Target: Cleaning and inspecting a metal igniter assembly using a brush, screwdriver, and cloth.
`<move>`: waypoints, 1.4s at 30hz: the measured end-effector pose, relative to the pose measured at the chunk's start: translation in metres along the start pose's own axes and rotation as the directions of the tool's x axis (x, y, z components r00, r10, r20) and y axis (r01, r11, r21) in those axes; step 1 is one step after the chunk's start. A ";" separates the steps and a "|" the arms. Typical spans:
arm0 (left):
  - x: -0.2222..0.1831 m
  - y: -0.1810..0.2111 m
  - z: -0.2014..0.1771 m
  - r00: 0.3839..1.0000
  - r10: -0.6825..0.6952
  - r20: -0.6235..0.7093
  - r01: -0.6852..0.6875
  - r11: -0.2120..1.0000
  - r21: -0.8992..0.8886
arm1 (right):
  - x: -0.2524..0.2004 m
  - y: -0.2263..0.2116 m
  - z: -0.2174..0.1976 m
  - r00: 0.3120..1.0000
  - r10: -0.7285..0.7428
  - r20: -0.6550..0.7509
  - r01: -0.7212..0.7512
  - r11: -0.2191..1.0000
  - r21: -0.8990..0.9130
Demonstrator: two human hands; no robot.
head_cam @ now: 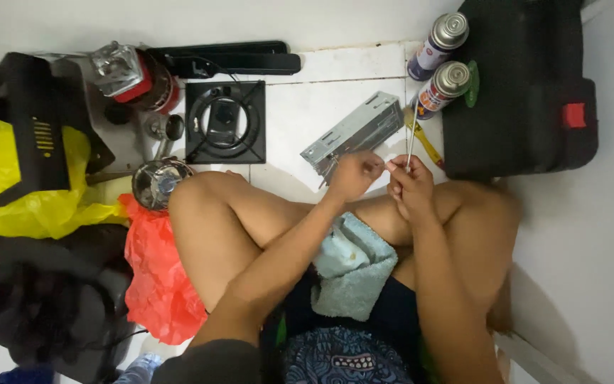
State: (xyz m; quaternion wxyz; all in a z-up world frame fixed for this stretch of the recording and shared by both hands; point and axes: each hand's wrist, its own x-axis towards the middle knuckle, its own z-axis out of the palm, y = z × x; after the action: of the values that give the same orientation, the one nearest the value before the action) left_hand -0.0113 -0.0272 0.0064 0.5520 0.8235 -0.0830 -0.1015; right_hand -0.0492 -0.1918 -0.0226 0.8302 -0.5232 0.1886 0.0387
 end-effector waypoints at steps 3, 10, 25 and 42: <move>-0.013 -0.020 -0.001 0.926 -0.377 0.006 0.353 0.862 -0.364 | -0.001 0.000 0.005 0.999 -0.021 -0.038 0.016 0.991 -0.131; -0.035 -0.025 -0.010 0.821 -0.555 0.134 0.423 0.435 -0.795 | -0.037 -0.022 0.037 0.966 -0.250 0.062 0.234 0.747 -0.622; -0.012 -0.033 -0.024 0.821 -0.539 0.189 0.485 0.483 -0.729 | -0.015 -0.007 0.022 0.927 -0.304 0.219 0.374 0.748 -0.548; 0.045 -0.150 -0.320 0.758 -0.637 0.139 0.075 0.298 0.952 | -0.010 -0.022 0.026 0.998 -0.062 -0.033 0.058 0.993 -0.106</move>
State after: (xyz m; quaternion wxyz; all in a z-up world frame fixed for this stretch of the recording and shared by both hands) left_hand 0.1189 0.3033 -0.0175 -0.0725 0.9223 -0.0688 -0.3733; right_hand -0.0461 -0.1770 0.0094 0.7989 -0.5720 0.1854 0.0143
